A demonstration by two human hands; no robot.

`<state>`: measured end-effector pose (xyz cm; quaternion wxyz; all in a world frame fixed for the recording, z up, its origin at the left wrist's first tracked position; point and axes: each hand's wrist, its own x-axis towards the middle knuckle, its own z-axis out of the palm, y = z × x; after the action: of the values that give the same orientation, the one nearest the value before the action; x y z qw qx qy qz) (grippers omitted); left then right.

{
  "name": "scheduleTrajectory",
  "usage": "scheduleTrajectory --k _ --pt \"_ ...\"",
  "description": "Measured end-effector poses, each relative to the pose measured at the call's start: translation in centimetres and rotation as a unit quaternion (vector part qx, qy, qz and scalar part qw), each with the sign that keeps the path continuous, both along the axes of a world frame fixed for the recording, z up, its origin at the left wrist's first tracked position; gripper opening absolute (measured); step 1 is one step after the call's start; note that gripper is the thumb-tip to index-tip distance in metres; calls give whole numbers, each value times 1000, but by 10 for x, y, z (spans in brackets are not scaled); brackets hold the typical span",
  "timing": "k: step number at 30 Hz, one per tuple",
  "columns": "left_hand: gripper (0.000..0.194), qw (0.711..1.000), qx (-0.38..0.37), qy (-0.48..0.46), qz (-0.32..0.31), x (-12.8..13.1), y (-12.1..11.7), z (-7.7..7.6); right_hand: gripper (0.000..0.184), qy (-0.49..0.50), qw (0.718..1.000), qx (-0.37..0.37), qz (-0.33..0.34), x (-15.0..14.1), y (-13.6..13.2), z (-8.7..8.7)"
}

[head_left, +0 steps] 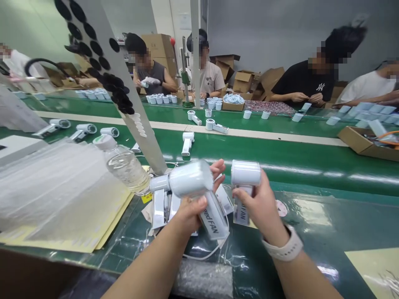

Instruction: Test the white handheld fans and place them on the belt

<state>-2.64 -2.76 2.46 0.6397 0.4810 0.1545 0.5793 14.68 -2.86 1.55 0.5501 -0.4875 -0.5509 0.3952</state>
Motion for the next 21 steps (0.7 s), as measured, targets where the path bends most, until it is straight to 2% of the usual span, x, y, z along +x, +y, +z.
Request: scheduleTrajectory --k 1,3,5,6,8,9,11,13,14,15,17,19,21 --pt "62 999 8 21 23 3 -2 -4 92 -10 1000 6 25 -8 -1 -4" --pt "76 993 23 78 84 9 -6 -10 96 -26 993 15 116 -20 -7 -9" --pt "84 979 48 119 157 14 -8 -16 108 -37 979 11 201 -28 -14 -10" --pt "86 972 58 126 188 15 -8 -19 117 -42 975 5 217 -30 -16 -9" --pt "87 964 64 128 224 14 -5 -22 127 -56 976 -13 212 -30 -19 -5" --pt "88 964 64 134 222 12 -3 -23 126 -65 978 -20 199 -28 -18 -1" --pt "93 967 73 172 172 5 6 -22 118 -86 983 -22 161 -19 -16 8" --pt "93 949 113 260 138 -6 17 -19 114 -122 986 -26 115 1 -10 17" --pt "89 924 133 327 147 -12 24 -17 114 -147 985 -33 86 17 -7 19" --pt "83 884 145 408 178 -18 30 -14 113 -177 982 -44 53 36 -2 20" --pt "69 768 118 578 247 -27 41 -10 106 -263 962 -65 -28 87 6 16" --pt "59 657 73 706 255 -34 48 -8 97 -359 914 -121 -144 151 12 7" --pt "55 589 59 773 226 -37 51 -7 87 -415 859 -190 -233 221 10 -3"
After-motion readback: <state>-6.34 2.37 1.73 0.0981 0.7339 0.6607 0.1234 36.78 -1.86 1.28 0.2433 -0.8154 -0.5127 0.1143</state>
